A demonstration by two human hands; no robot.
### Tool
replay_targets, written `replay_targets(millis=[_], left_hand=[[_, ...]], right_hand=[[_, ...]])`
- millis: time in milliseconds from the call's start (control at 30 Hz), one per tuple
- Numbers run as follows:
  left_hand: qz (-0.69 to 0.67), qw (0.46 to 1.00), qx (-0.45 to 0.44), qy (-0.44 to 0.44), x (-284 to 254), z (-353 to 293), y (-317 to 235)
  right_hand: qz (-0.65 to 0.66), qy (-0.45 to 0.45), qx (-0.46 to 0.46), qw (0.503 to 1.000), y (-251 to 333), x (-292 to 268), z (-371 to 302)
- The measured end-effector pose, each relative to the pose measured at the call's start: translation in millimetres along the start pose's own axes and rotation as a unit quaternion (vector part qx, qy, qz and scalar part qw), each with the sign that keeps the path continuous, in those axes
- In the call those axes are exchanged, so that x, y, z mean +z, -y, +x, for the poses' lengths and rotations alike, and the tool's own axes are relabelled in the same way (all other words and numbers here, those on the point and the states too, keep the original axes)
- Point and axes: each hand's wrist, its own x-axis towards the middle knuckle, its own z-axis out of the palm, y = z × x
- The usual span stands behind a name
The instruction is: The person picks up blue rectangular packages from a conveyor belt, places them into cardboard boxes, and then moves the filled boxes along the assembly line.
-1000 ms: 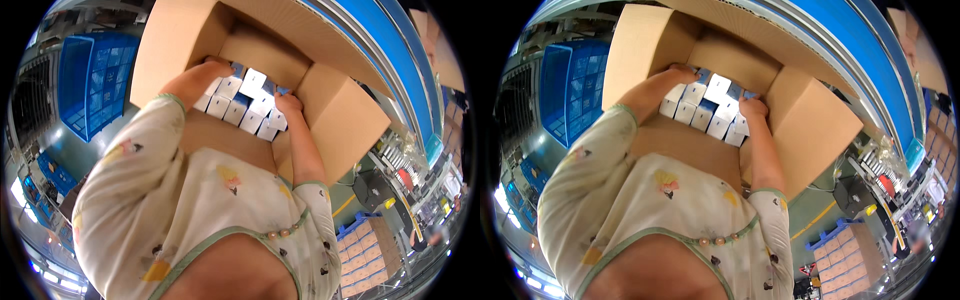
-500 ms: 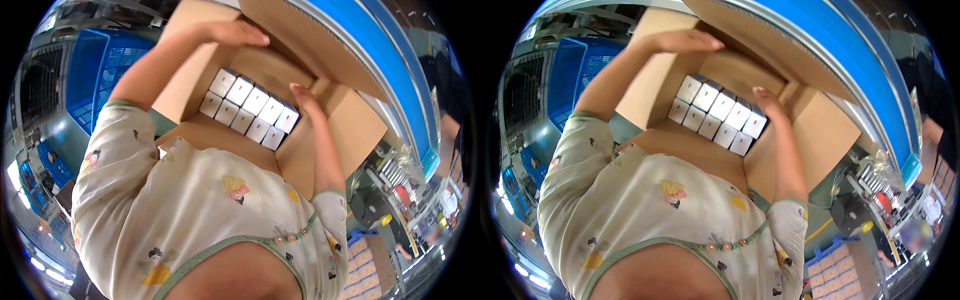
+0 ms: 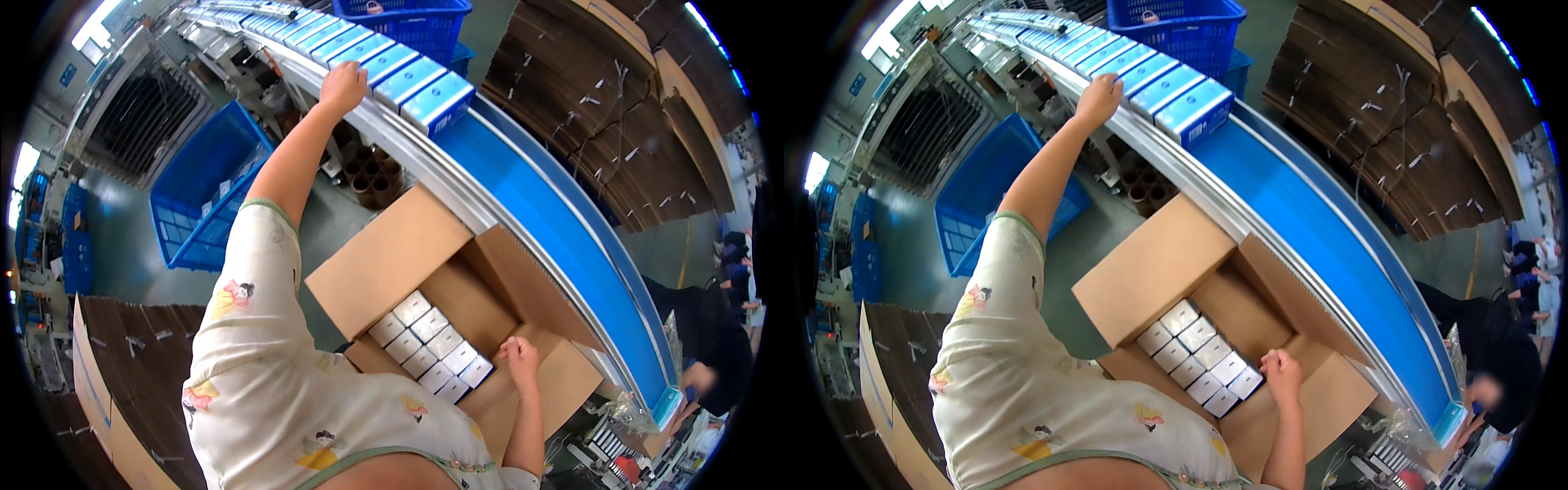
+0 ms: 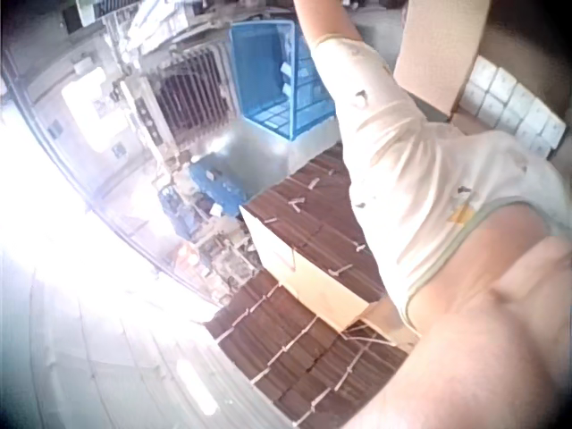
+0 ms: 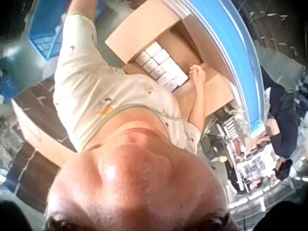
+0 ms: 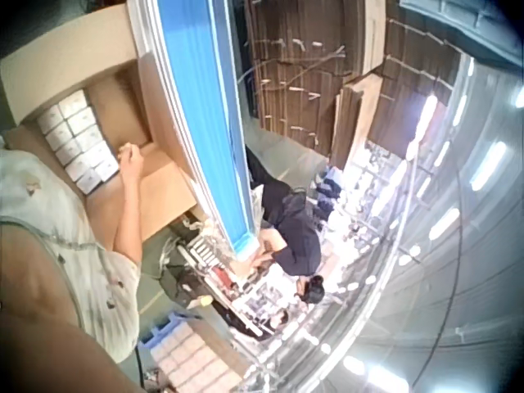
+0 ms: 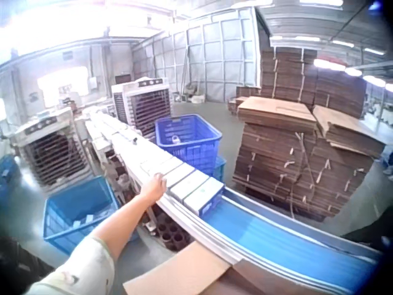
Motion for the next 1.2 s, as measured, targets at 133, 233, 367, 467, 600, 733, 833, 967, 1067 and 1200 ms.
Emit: replay_targets(millis=[133,233,367,467,600,733,833,967,1067,1200], left_hand=[[0.108,0.988,0.113,-0.005,3,-3,-16],[0.046,0.993,0.106,-0.029,8,24,-20],[0.232,0.967,0.086,0.067,62,84,79],[0.176,0.984,-0.013,0.029,56,84,48],[-0.001,0.985,-0.017,0.17,45,100,20],[-0.23,0.913,0.009,0.336,58,77,-22],[-0.391,0.78,-0.005,0.489,34,5,-142],[-0.04,0.906,0.166,0.388,52,-64,-234],[-0.113,0.878,0.109,0.452,44,-74,-273],[-0.19,0.884,0.086,0.419,53,-83,-280]], right_hand=[[-0.014,-0.031,0.002,0.999,23,9,-9],[-0.003,-0.074,0.023,0.997,18,5,-21],[-0.068,-0.107,-0.036,0.991,-2,-1,-36],[-0.131,-0.178,-0.047,0.974,46,-20,-42],[-0.111,-0.299,-0.129,0.939,80,-56,-29],[-0.104,-0.336,-0.166,0.921,112,-97,32],[-0.022,-0.288,-0.063,0.955,82,-117,95],[-0.083,-0.237,0.072,0.965,96,-145,105],[-0.015,-0.248,0.063,0.967,52,-162,107],[0.102,-0.261,0.035,0.959,46,-162,111]])
